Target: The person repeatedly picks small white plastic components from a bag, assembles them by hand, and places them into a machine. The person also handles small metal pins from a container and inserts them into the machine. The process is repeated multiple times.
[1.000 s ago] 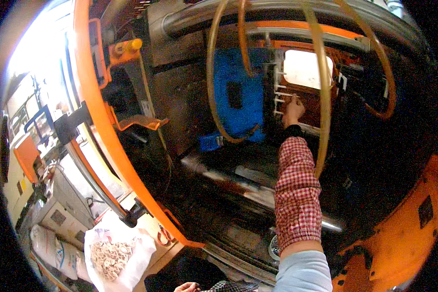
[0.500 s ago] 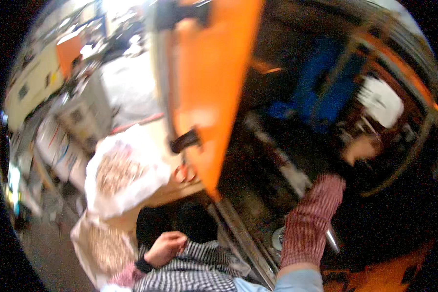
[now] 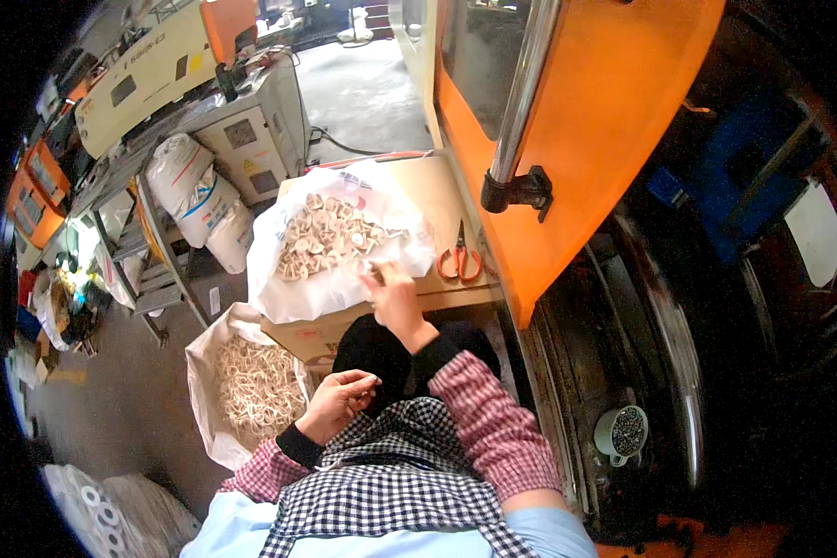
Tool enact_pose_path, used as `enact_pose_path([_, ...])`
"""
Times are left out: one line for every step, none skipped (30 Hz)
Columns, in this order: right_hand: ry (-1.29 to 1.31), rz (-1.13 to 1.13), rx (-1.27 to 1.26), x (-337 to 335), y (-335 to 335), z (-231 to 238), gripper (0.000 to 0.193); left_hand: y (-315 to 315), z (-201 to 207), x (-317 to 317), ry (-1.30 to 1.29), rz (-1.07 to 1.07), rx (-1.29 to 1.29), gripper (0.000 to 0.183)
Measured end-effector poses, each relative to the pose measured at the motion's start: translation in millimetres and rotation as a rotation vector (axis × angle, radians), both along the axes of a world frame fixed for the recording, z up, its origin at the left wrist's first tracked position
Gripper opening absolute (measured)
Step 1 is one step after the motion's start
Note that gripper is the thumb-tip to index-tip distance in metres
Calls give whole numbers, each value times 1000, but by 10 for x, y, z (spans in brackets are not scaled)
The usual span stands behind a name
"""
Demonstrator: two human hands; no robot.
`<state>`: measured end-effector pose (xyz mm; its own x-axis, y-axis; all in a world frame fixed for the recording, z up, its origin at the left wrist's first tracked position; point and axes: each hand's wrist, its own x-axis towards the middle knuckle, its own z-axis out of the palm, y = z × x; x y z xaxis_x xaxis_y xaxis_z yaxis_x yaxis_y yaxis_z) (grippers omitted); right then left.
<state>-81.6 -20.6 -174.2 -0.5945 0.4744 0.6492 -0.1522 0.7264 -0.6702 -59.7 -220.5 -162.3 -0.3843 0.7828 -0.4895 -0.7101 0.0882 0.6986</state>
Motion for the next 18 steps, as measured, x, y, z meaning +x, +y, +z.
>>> enact_pose_path([-115, 34, -84, -23, -31, 29, 16, 12, 83, 2, 11, 59, -20, 14])
enact_pose_path([-220, 61, -166, -18, -42, 92, 18, 63, 146, 10, 36, 136, -66, 15])
enact_pose_path([-192, 51, 8, 99, -54, 110, 20, 91, 133, -35, 5, 119, -21, 15])
enact_pose_path([-297, 112, 173, 302, -161, 297, 19, 61, 105, -97, -25, 106, 18, 15])
enact_pose_path([-312, 308, 403, 533, -222, 428, 18, 65, 81, -116, -64, 141, 82, 14])
enact_pose_path([-425, 257, 298, 706, -325, 335, 18, 114, 55, -109, -110, 164, 145, 14])
enact_pose_path([-415, 260, 132, 906, -377, 420, 18, 194, 78, -81, -81, 123, 163, 14])
enact_pose_path([-364, 213, 13, 1090, -377, 502, 19, 299, 130, -40, -57, 78, 181, 13])
enact_pose_path([-369, 142, 2, 1261, -294, 539, 19, 446, 227, 66, -81, 57, 138, 13])
enact_pose_path([-370, 84, -15, 1443, -227, 569, 19, 586, 275, 153, -111, -50, 173, 13])
enact_pose_path([-367, 26, 0, 1624, -133, 639, 19, 753, 348, 251, -112, -140, 193, 13])
enact_pose_path([-362, -15, 18, 1801, -30, 729, 19, 912, 443, 355, -109, -214, 213, 13])
enact_pose_path([-349, -81, 43, 1995, 46, 802, 18, 1075, 510, 468, -109, -274, 216, 13])
enact_pose_path([-385, -172, 40, 2178, 71, 959, 17, 1223, 604, 575, -115, -364, 243, 14])
enact_pose_path([-375, -228, 83, 2352, 135, 1067, 17, 1376, 687, 693, -120, -426, 254, 15])
enact_pose_path([-366, -278, 126, 2502, 205, 1170, 16, 1523, 760, 801, -124, -483, 265, 16])
enact_pose_path([-348, -308, 159, 2637, 261, 1301, 16, 1657, 817, 902, -148, -513, 307, 19])
enact_pose_path([-332, -330, 197, 2758, 356, 1413, 16, 1795, 901, 1002, -173, -537, 353, 22])
